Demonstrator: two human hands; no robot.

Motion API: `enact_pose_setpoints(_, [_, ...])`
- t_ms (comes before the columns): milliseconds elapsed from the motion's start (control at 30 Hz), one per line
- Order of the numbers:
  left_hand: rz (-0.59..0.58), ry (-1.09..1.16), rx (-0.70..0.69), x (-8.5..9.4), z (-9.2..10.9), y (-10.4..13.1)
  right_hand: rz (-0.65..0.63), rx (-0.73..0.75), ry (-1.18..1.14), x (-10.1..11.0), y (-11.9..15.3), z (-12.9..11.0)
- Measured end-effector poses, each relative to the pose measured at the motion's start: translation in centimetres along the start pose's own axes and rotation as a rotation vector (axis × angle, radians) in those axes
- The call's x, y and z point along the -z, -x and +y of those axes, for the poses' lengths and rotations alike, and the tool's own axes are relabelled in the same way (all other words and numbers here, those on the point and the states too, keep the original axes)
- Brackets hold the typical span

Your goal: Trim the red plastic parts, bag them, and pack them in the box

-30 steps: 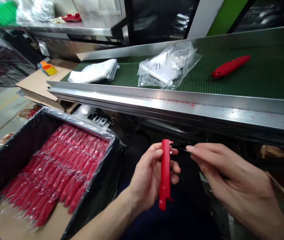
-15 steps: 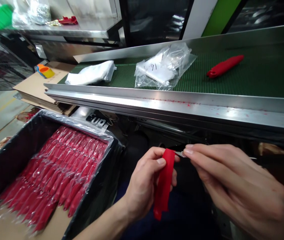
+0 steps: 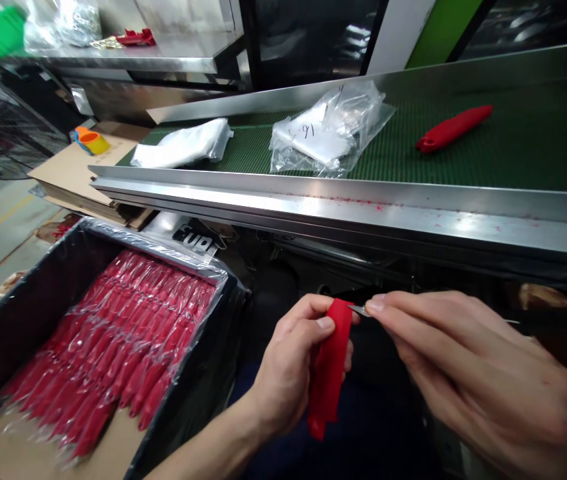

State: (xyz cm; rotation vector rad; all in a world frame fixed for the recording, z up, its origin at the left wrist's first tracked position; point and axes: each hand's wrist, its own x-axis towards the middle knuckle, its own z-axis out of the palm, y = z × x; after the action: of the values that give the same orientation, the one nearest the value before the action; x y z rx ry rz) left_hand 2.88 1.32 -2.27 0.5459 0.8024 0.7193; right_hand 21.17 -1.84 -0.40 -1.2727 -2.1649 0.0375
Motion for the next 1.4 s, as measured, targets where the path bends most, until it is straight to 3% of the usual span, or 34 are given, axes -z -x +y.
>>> enact_pose_setpoints(300, [0.012, 0.091, 0.038, -0.1, 1.0, -0.9, -0.11, 0.062, -0.011, -0.6, 1.7, -0.3])
enact_pose_setpoints(500, [-0.031, 0.132, -0.053, 0.0, 1.6, -1.7, -0.145, 0.054, -0.016, -1.3, 2.7, -1.5])
enact_pose_setpoints(700, [-0.018, 0.116, -0.047, 0.1, 2.1, -2.4, -0.086, 0.017, -0.039, -1.9, 3.5, -2.9])
enact_pose_setpoints(900, [-0.101, 0.234, -0.056, -0.3, 2.4, -2.1, -0.009, -0.006, -0.127, -0.3, 2.2, -1.1])
enact_pose_setpoints(1000, [-0.165, 0.155, -0.038, -0.4, 2.1, -1.2, 0.077, -0.061, -0.033, 0.5, 1.1, -0.3])
enact_pose_setpoints(1100, [-0.186, 0.022, -0.052, -0.3, 1.8, -0.3, 0.067, -0.078, 0.072, 0.6, 0.2, -0.2])
enact_pose_setpoints(1400, [-0.118, -0.128, -0.082, -0.5, 1.6, 0.4, 0.053, -0.03, 0.16, 0.3, -0.1, -0.6])
